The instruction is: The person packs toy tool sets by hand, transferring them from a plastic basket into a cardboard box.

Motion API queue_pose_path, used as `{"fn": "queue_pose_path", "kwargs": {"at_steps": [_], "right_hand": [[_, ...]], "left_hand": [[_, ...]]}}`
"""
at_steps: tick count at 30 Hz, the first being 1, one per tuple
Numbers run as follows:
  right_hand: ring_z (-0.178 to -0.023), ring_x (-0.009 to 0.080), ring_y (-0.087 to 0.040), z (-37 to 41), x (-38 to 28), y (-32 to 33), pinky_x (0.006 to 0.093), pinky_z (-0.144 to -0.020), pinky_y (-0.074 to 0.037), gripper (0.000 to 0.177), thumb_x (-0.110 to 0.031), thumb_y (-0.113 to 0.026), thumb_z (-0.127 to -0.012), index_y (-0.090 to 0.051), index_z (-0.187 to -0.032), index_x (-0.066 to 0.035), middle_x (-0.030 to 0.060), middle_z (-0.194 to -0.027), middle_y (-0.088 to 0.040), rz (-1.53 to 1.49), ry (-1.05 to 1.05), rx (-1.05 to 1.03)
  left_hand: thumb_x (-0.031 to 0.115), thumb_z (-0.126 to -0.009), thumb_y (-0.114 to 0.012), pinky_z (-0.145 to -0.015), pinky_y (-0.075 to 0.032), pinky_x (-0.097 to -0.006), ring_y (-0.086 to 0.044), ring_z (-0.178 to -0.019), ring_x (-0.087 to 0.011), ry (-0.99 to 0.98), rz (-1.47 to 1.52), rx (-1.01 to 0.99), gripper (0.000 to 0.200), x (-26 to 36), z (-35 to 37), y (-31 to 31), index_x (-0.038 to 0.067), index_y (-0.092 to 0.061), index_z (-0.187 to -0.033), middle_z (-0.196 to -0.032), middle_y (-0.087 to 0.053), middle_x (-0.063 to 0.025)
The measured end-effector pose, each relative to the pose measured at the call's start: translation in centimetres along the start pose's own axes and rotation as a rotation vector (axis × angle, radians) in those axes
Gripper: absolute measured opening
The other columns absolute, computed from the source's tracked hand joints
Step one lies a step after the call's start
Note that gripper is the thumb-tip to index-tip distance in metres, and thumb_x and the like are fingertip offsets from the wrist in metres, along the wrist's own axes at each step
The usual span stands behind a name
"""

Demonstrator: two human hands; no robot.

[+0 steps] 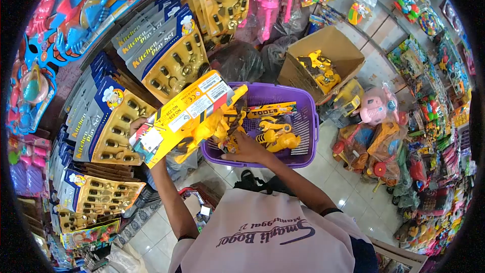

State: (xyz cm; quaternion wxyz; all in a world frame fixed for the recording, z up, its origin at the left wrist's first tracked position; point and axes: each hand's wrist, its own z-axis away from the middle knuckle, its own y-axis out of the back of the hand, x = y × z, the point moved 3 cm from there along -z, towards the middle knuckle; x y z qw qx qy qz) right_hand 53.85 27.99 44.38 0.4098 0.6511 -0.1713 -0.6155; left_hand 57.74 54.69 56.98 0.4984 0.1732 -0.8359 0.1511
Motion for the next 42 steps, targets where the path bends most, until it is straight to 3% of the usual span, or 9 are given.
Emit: {"fn": "queue_pose_path", "kwargs": {"at_steps": [2, 3, 7, 16, 24, 25, 29, 36, 42], "right_hand": [[-0.105, 0.0399, -0.051, -0.2, 0.2, -1.1, 0.0432, -0.09, -0.041, 0.083, -0.055, -0.063, -0.07, -0.037, -0.123, 0.003, 0.026, -0.113, -0.051, 0.102, -0.005, -0.006], [-0.103, 0.0402, -0.053, -0.4, 0.2, -1.3, 0.0439, -0.089, -0.042, 0.083, -0.055, -0.063, -0.069, -0.036, -0.123, 0.003, 0.0266, -0.111, -0.052, 0.072, -0.028, -0.055], [-0.091, 0.0401, -0.058, 0.1, -0.6, 1.4, 0.0459, -0.081, -0.046, 0.072, -0.049, -0.061, -0.072, -0.04, -0.118, 0.002, 0.0254, -0.096, -0.059, 0.106, -0.103, -0.26], [-0.081, 0.033, -0.06, 2.8, -0.5, 8.9, 0.041, -0.069, -0.049, 0.018, -0.016, -0.058, -0.081, -0.059, -0.097, -0.007, 0.0159, -0.084, -0.062, -0.047, 0.135, 0.202], [-0.076, 0.0283, -0.063, 6.2, -0.2, 15.6, 0.0323, -0.065, -0.048, 0.017, -0.005, -0.063, -0.078, -0.054, -0.091, 0.0, 0.0159, -0.083, -0.061, -0.111, 0.031, 0.577], [-0.075, 0.0202, -0.063, 6.5, -0.1, 16.4, 0.0286, -0.066, -0.048, 0.016, -0.005, -0.063, -0.08, -0.053, -0.09, 0.002, 0.0136, -0.082, -0.062, -0.15, 0.052, 0.62], [-0.074, 0.0153, -0.061, 8.1, -0.3, 20.2, 0.0286, -0.065, -0.047, 0.017, -0.003, -0.065, -0.077, -0.052, -0.087, 0.002, 0.0111, -0.081, -0.062, -0.255, 0.066, 0.804], [-0.085, 0.0164, -0.056, 12.6, -1.7, 26.7, 0.0261, -0.075, -0.044, 0.021, 0.004, -0.067, -0.073, -0.051, -0.087, 0.001, 0.011, -0.087, -0.058, -0.304, 0.281, 1.094], [-0.079, 0.0211, -0.057, 16.5, -1.6, 30.3, 0.0305, -0.073, -0.045, 0.027, 0.004, -0.069, -0.069, -0.053, -0.09, 0.0, 0.0118, -0.086, -0.06, -0.082, 0.388, 1.112]], "left_hand": [[0.002, -0.076, -0.06, -0.071, -0.045, -0.0242, -0.053, -0.075, -0.0115, -0.059, -0.165, 0.009, 0.019, -1.2, 0.0, 0.3, 0.002, -0.051, -0.093, -0.084, -0.054, -0.0047], [0.004, -0.078, -0.059, -0.071, -0.044, -0.0237, -0.052, -0.076, -0.0105, 0.052, 0.074, 0.027, 0.018, -2.1, 0.1, 0.3, 0.001, -0.051, -0.094, -0.085, -0.053, -0.0042], [0.006, -0.082, -0.054, -0.071, -0.046, -0.0244, -0.054, -0.076, -0.0113, 0.078, 0.147, 0.017, 0.013, -1.4, 0.5, -0.3, 0.002, -0.05, -0.093, -0.085, -0.054, -0.0047], [0.012, -0.087, -0.051, -0.075, -0.051, -0.0286, -0.059, -0.084, -0.0162, 0.158, 0.379, 0.067, 0.017, -2.4, 0.2, -1.0, 0.001, -0.049, -0.1, -0.094, -0.058, -0.0099], [0.013, -0.088, -0.049, -0.078, -0.049, -0.0292, -0.058, -0.089, -0.0158, 0.162, 0.456, 0.068, 0.019, -1.5, 0.2, -2.7, 0.001, -0.049, -0.103, -0.098, -0.057, -0.0091], [0.013, -0.088, -0.049, -0.078, -0.049, -0.0292, -0.058, -0.09, -0.0158, 0.163, 0.462, 0.071, 0.019, -1.5, 0.2, -3.0, 0.001, -0.049, -0.103, -0.099, -0.057, -0.0091], [0.013, -0.089, -0.048, -0.079, -0.049, -0.0294, -0.057, -0.091, -0.0156, 0.169, 0.489, 0.08, 0.019, -0.8, 0.4, -4.1, 0.001, -0.049, -0.104, -0.099, -0.057, -0.0088], [0.013, -0.089, -0.048, -0.081, -0.048, -0.0296, -0.056, -0.093, -0.0153, 0.214, 0.563, 0.102, 0.02, 1.6, 1.5, -7.6, 0.002, -0.049, -0.105, -0.101, -0.057, -0.0083], [0.013, -0.089, -0.047, -0.082, -0.047, -0.0298, -0.056, -0.094, -0.0151, 0.333, 0.691, 0.089, 0.021, 5.0, 3.9, -14.5, 0.002, -0.049, -0.107, -0.102, -0.057, -0.0079]]}}
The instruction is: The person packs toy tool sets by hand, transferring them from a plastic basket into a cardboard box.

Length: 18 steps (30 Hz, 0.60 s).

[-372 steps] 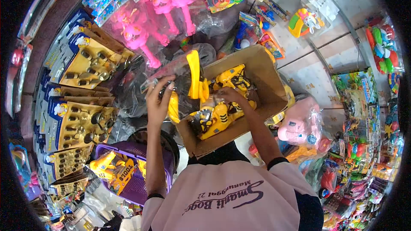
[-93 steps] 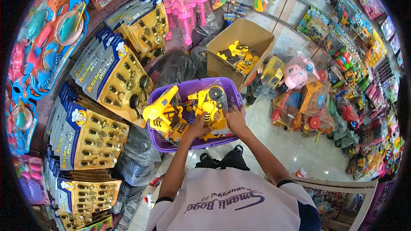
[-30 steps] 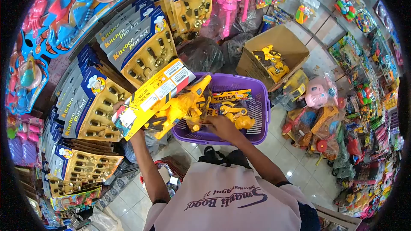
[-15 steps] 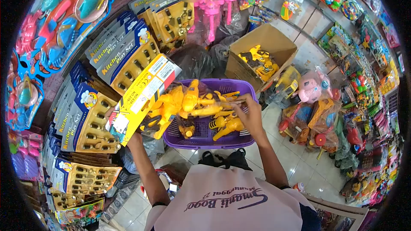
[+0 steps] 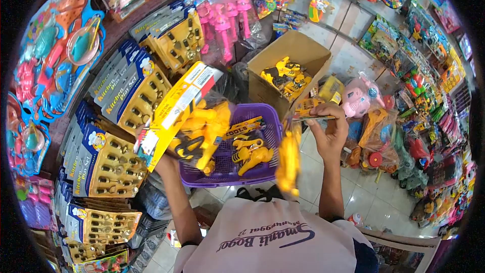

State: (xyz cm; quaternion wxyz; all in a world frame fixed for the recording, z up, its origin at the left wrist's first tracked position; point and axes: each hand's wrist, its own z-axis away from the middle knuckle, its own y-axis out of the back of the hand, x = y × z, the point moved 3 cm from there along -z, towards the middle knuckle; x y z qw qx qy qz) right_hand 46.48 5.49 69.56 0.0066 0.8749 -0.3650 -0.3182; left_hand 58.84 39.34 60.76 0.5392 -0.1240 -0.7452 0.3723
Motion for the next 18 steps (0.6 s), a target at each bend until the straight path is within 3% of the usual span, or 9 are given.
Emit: {"fn": "queue_pose_path", "kwargs": {"at_steps": [2, 4, 6, 7, 10, 11, 14, 15, 18], "right_hand": [[-0.077, 0.0216, -0.057, -0.5, -0.6, 1.7, 0.0305, -0.071, -0.045, 0.029, 0.002, -0.071, -0.068, -0.053, -0.091, -0.001, 0.0111, -0.084, -0.061, 0.092, 0.017, -0.016], [-0.074, 0.0226, -0.057, -1.2, -0.9, 3.3, 0.0311, -0.069, -0.045, 0.029, 0.0, -0.072, -0.067, -0.054, -0.09, -0.001, 0.0107, -0.082, -0.061, 0.104, 0.031, -0.004], [-0.073, 0.0234, -0.057, -2.0, -1.3, 5.0, 0.0316, -0.067, -0.045, 0.029, -0.003, -0.073, -0.066, -0.055, -0.089, -0.001, 0.0104, -0.081, -0.061, 0.148, 0.073, -0.027], [-0.072, 0.0237, -0.057, -2.6, -1.4, 5.7, 0.0317, -0.066, -0.044, 0.029, -0.004, -0.073, -0.066, -0.055, -0.089, -0.001, 0.0104, -0.081, -0.061, 0.187, 0.107, -0.057], [-0.072, 0.0256, -0.056, -3.9, -1.4, 7.5, 0.0331, -0.064, -0.045, 0.029, -0.008, -0.072, -0.067, -0.058, -0.092, -0.003, 0.0101, -0.082, -0.06, 0.273, 0.134, -0.218], [-0.072, 0.0257, -0.056, -4.2, -1.0, 8.0, 0.0332, -0.064, -0.045, 0.029, -0.007, -0.071, -0.068, -0.058, -0.094, -0.003, 0.0098, -0.082, -0.06, 0.283, 0.116, -0.279], [-0.072, 0.0253, -0.055, -4.5, 0.6, 9.4, 0.033, -0.062, -0.045, 0.035, -0.009, -0.07, -0.068, -0.058, -0.1, -0.005, 0.0087, -0.081, -0.057, 0.326, 0.092, -0.362], [-0.07, 0.0247, -0.054, -4.8, 1.0, 9.9, 0.032, -0.061, -0.044, 0.036, -0.009, -0.07, -0.066, -0.059, -0.1, -0.004, 0.0089, -0.08, -0.057, 0.354, 0.109, -0.366], [-0.07, 0.0256, -0.055, -5.5, 2.8, 11.5, 0.0322, -0.062, -0.045, 0.044, -0.007, -0.07, -0.066, -0.057, -0.108, -0.005, 0.0098, -0.081, -0.058, 0.394, 0.113, -0.37]], "left_hand": [[0.014, -0.089, -0.047, -0.085, -0.044, -0.0295, -0.053, -0.097, -0.0155, 0.089, -0.031, -0.007, 0.022, -2.0, 1.6, -2.0, 0.004, -0.049, -0.109, -0.105, -0.055, -0.0072], [0.016, -0.09, -0.046, -0.085, -0.043, -0.0293, -0.054, -0.096, -0.0156, 0.086, -0.062, -0.276, 0.022, -3.4, 3.5, -5.9, 0.004, -0.048, -0.108, -0.104, -0.055, -0.0075], [0.018, -0.091, -0.043, -0.086, -0.042, -0.0295, -0.053, -0.095, -0.0149, 0.257, 0.088, -0.387, 0.021, -5.4, 5.3, -9.1, 0.004, -0.047, -0.106, -0.102, -0.055, -0.0075], [0.021, -0.094, -0.039, -0.087, -0.041, -0.0291, -0.053, -0.096, -0.0145, 0.247, -0.048, -0.464, 0.021, -5.7, 6.5, -10.9, 0.004, -0.046, -0.104, -0.102, -0.055, -0.0074], [0.021, -0.094, -0.039, -0.079, -0.041, -0.0267, -0.053, -0.087, -0.013, 0.308, -0.095, -0.507, 0.019, -8.2, 9.7, -15.2, 0.004, -0.047, -0.098, -0.094, -0.055, -0.0058], [0.022, -0.094, -0.042, -0.078, -0.04, -0.0255, -0.051, -0.084, -0.0123, 0.449, -0.046, -0.468, 0.02, -8.6, 10.9, -16.7, 0.003, -0.048, -0.095, -0.089, -0.054, -0.0046], [0.026, -0.093, -0.043, -0.08, -0.038, -0.0249, -0.05, -0.086, -0.0119, 0.491, -0.155, -0.755, 0.024, -10.5, 13.4, -20.2, 0.003, -0.049, -0.095, -0.09, -0.054, -0.0044], [0.029, -0.093, -0.043, -0.081, -0.038, -0.0245, -0.05, -0.089, -0.0114, 0.332, -0.319, -0.86, 0.029, -10.2, 14.1, -21.7, 0.002, -0.049, -0.097, -0.091, -0.055, -0.0042], [0.032, -0.094, -0.041, -0.081, -0.038, -0.0252, -0.05, -0.091, -0.0118, 0.34, -0.322, -1.015, 0.033, -11.7, 17.2, -24.5, 0.0, -0.049, -0.099, -0.094, -0.056, -0.0049]]}}
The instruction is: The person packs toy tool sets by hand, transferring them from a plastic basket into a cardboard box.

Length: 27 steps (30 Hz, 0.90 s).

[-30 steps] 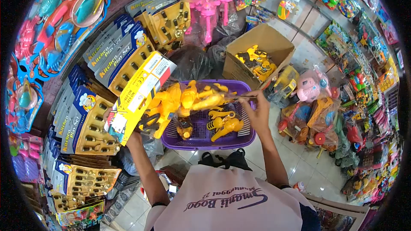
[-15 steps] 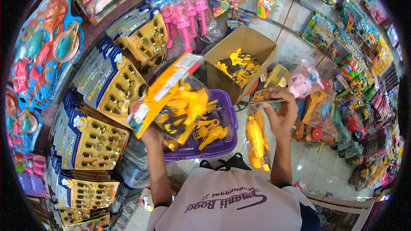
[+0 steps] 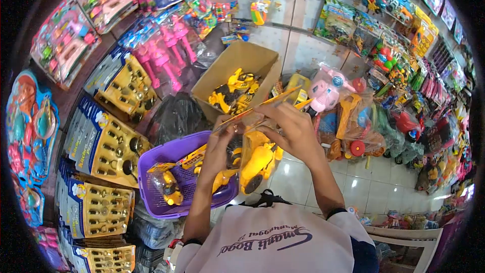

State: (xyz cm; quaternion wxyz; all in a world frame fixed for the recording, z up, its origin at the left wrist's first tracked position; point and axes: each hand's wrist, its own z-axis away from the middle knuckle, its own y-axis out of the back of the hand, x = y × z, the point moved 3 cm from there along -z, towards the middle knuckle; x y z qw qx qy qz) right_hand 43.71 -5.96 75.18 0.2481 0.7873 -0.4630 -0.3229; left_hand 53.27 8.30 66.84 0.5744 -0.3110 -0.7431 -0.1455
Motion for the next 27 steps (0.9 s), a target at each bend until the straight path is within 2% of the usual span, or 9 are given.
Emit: {"fn": "queue_pose_path", "kwargs": {"at_steps": [1, 3, 6, 8, 11, 14, 21, 24, 27], "right_hand": [[-0.071, 0.026, -0.056, -0.1, 0.8, 0.3, 0.0326, -0.063, -0.046, 0.046, -0.007, -0.069, -0.066, -0.056, -0.111, -0.005, 0.0102, -0.083, -0.058, 0.01, -0.024, 0.005], [-0.078, 0.0274, -0.058, 0.1, 2.5, 1.0, 0.0344, -0.068, -0.047, 0.052, -0.007, -0.069, -0.068, -0.054, -0.117, -0.006, 0.0116, -0.09, -0.06, 0.019, -0.07, 0.011], [-0.078, 0.0245, -0.058, 0.6, 5.4, 1.6, 0.0337, -0.062, -0.048, 0.052, -0.012, -0.067, -0.068, -0.051, -0.118, -0.009, 0.0075, -0.085, -0.058, 0.104, -0.073, 0.023], [-0.08, 0.025, -0.059, 0.9, 7.0, 1.7, 0.0342, -0.063, -0.048, 0.05, -0.012, -0.067, -0.068, -0.052, -0.116, -0.009, 0.0078, -0.087, -0.059, 0.093, -0.079, 0.064], [-0.082, 0.0275, -0.058, 1.0, 8.9, 1.9, 0.0352, -0.068, -0.048, 0.047, -0.009, -0.068, -0.068, -0.054, -0.113, -0.008, 0.01, -0.09, -0.06, 0.049, -0.131, 0.04], [-0.083, 0.0285, -0.058, 0.5, 11.2, 0.9, 0.0349, -0.071, -0.047, 0.045, -0.008, -0.068, -0.07, -0.054, -0.113, -0.007, 0.0112, -0.092, -0.06, 0.013, -0.126, 0.017], [-0.101, 0.0336, -0.05, -1.1, 17.6, -1.2, 0.039, -0.083, -0.044, 0.045, -0.009, -0.066, -0.071, -0.05, -0.113, -0.004, 0.0164, -0.11, -0.051, -0.047, -0.143, 0.121], [-0.105, 0.0321, -0.049, -0.7, 22.8, -1.9, 0.0381, -0.086, -0.041, 0.048, -0.012, -0.067, -0.073, -0.047, -0.115, -0.002, 0.0179, -0.11, -0.05, 0.088, -0.228, 0.238], [-0.106, 0.026, -0.049, -0.6, 27.8, -4.1, 0.0357, -0.088, -0.04, 0.048, -0.015, -0.065, -0.078, -0.043, -0.117, 0.0, 0.0163, -0.111, -0.05, -0.176, -0.505, 0.248]], "left_hand": [[0.032, -0.096, -0.04, -0.077, -0.037, -0.0244, -0.047, -0.084, -0.0102, 0.1, -0.076, -0.036, 0.033, -0.5, -0.2, -1.1, 0.0, -0.048, -0.101, -0.089, -0.052, -0.0026], [0.031, -0.096, -0.039, -0.073, -0.036, -0.0245, -0.043, -0.08, -0.0097, 0.104, -0.05, -0.092, 0.032, -3.6, -1.0, -2.5, 0.001, -0.048, -0.102, -0.085, -0.048, -0.0011], [0.024, -0.096, -0.042, -0.068, -0.034, -0.0254, -0.037, -0.075, -0.0095, 0.143, -0.019, -0.147, 0.026, -5.3, -2.0, -4.9, 0.001, -0.05, -0.105, -0.081, -0.043, 0.0002], [0.022, -0.095, -0.044, -0.071, -0.037, -0.0254, -0.043, -0.079, -0.0095, 0.168, 0.046, -0.201, 0.025, -7.4, -2.8, -5.8, 0.001, -0.05, -0.108, -0.086, -0.049, -0.0009], [0.016, -0.092, -0.049, -0.08, -0.04, -0.0264, -0.05, -0.09, -0.0107, -0.025, -0.249, -0.257, 0.026, -7.4, -4.5, -7.7, -0.001, -0.05, -0.112, -0.099, -0.057, -0.0042], [0.012, -0.09, -0.053, -0.087, -0.04, -0.0276, -0.053, -0.099, -0.0125, 0.099, -0.007, -0.137, 0.029, -9.7, -6.0, -8.1, -0.001, -0.05, -0.116, -0.11, -0.058, -0.0079], [0.011, -0.09, -0.052, -0.083, -0.041, -0.0268, -0.053, -0.095, -0.0112, 0.116, 0.118, 0.086, 0.026, -12.1, -10.9, -6.4, -0.003, -0.052, -0.112, -0.106, -0.058, -0.0052], [0.011, -0.09, -0.053, -0.083, -0.041, -0.0267, -0.052, -0.094, -0.0114, 0.178, 0.075, 0.16, 0.026, -13.4, -13.5, -3.8, -0.003, -0.052, -0.112, -0.106, -0.058, -0.0053], [0.01, -0.089, -0.054, -0.083, -0.041, -0.0264, -0.052, -0.095, -0.0121, 0.097, 0.012, 0.302, 0.027, -13.4, -16.8, -2.2, -0.002, -0.05, -0.114, -0.108, -0.056, -0.0057]]}}
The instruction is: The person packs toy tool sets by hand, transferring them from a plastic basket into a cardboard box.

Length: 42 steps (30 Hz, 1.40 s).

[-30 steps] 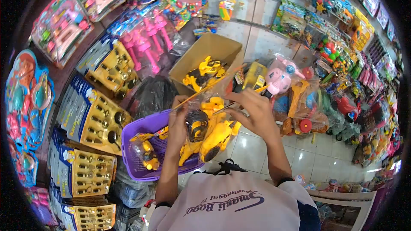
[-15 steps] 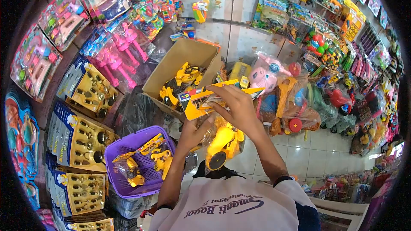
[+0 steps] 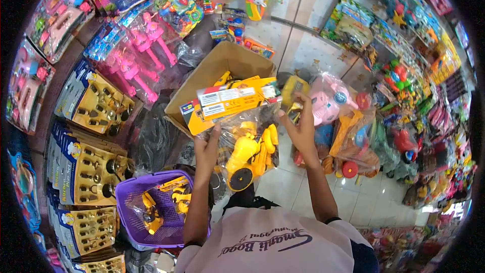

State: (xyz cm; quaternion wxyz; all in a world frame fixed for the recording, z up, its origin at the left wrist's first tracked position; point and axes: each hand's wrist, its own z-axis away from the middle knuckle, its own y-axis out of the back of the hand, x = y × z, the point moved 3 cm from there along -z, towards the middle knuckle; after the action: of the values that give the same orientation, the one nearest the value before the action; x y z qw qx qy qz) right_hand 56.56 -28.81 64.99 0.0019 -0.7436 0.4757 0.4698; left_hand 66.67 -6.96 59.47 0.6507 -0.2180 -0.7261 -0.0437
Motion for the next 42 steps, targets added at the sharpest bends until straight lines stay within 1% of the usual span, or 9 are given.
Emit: {"fn": "queue_pose_path", "kwargs": {"at_steps": [3, 8, 15, 19, 24, 27, 33, 34, 42], "right_hand": [[-0.105, 0.0207, -0.048, -1.2, 3.7, -3.5, 0.0345, -0.09, -0.038, 0.051, -0.022, -0.064, -0.081, -0.039, -0.12, 0.001, 0.0138, -0.11, -0.051, -0.381, -0.442, -0.478], [-0.111, 0.0184, -0.045, -3.9, 6.8, -8.4, 0.0299, -0.094, -0.035, 0.056, -0.025, -0.065, -0.081, -0.038, -0.124, -0.001, 0.0122, -0.117, -0.05, -0.417, -0.363, -0.656], [-0.112, 0.0163, -0.044, -7.7, 8.7, -12.7, 0.029, -0.097, -0.031, 0.052, -0.016, -0.063, -0.083, -0.037, -0.126, -0.001, 0.0078, -0.12, -0.049, -0.838, -0.518, -0.513], [-0.113, 0.0149, -0.043, -11.4, 9.2, -12.5, 0.0293, -0.097, -0.032, 0.049, -0.008, -0.062, -0.083, -0.039, -0.125, -0.001, 0.0077, -0.121, -0.048, -0.859, -0.375, -0.461], [-0.122, 0.0234, -0.036, -17.4, 12.9, -11.0, 0.034, -0.102, -0.027, 0.084, 0.001, -0.065, -0.074, -0.011, -0.138, -0.003, 0.0132, -0.133, -0.034, -0.799, -0.192, -0.366], [-0.131, 0.0258, -0.024, -21.5, 14.4, -9.8, 0.0347, -0.107, -0.02, 0.101, -0.01, -0.068, -0.063, -0.004, -0.142, -0.006, 0.0148, -0.141, -0.021, -0.765, -0.219, -0.257], [-0.111, 0.0197, -0.044, -26.1, 19.6, -11.1, 0.0297, -0.096, -0.033, 0.085, -0.008, -0.059, -0.056, -0.027, -0.135, -0.007, 0.008, -0.117, -0.045, -0.781, -0.298, -0.465], [-0.098, 0.016, -0.048, -26.3, 20.3, -11.8, 0.0268, -0.089, -0.036, 0.069, -0.009, -0.06, -0.058, -0.038, -0.123, -0.008, 0.0044, -0.102, -0.048, -0.777, -0.276, -0.473], [-0.098, 0.0153, -0.047, -24.9, 26.1, -17.5, 0.0288, -0.088, -0.036, 0.043, -0.009, -0.062, -0.067, -0.046, -0.107, -0.008, 0.0041, -0.103, -0.048, -0.796, -0.368, -0.594]], "left_hand": [[0.009, -0.089, -0.054, -0.083, -0.04, -0.0257, -0.051, -0.095, -0.0115, -0.059, 0.036, 0.118, 0.028, -0.3, -2.7, 1.1, -0.003, -0.049, -0.114, -0.108, -0.056, -0.0056], [0.009, -0.09, -0.053, -0.085, -0.039, -0.0253, -0.051, -0.097, -0.0104, -0.002, 0.095, 0.089, 0.029, -0.6, -6.5, 2.2, -0.003, -0.048, -0.116, -0.11, -0.055, -0.006], [0.012, -0.092, -0.05, -0.087, -0.038, -0.0251, -0.049, -0.1, -0.0105, 0.076, 0.224, 0.252, 0.031, -1.4, -10.4, 2.1, -0.001, -0.045, -0.12, -0.114, -0.053, -0.0055], [0.023, -0.096, -0.043, -0.091, -0.035, -0.0276, -0.046, -0.105, -0.0126, 0.066, 0.057, 0.274, 0.036, -2.9, -13.5, 2.1, -0.001, -0.043, -0.123, -0.117, -0.051, -0.0061], [0.03, -0.097, -0.039, -0.091, -0.035, -0.0289, -0.046, -0.104, -0.0132, 0.163, 0.111, 0.352, 0.041, -5.6, -17.5, 2.6, -0.002, -0.044, -0.122, -0.116, -0.051, -0.0074], [0.031, -0.096, -0.04, -0.088, -0.038, -0.0283, -0.047, -0.102, -0.0122, 0.128, 0.064, 0.441, 0.041, -5.5, -19.2, 2.8, -0.003, -0.047, -0.119, -0.113, -0.053, -0.0074], [0.032, -0.095, -0.043, -0.075, -0.045, -0.0272, -0.055, -0.086, -0.0112, 0.067, -0.055, 0.703, 0.037, -4.1, -19.6, 3.6, 0.0, -0.053, -0.11, -0.099, -0.059, -0.0054], [0.032, -0.095, -0.044, -0.075, -0.045, -0.0271, -0.055, -0.085, -0.0112, 0.061, -0.02, 0.723, 0.036, -4.1, -19.6, 4.0, 0.0, -0.053, -0.109, -0.098, -0.059, -0.0054], [0.032, -0.094, -0.046, -0.077, -0.046, -0.0282, -0.054, -0.091, -0.0139, 0.058, 0.004, 0.826, 0.036, -6.4, -19.1, 9.1, 0.002, -0.049, -0.112, -0.106, -0.055, -0.0066]]}}
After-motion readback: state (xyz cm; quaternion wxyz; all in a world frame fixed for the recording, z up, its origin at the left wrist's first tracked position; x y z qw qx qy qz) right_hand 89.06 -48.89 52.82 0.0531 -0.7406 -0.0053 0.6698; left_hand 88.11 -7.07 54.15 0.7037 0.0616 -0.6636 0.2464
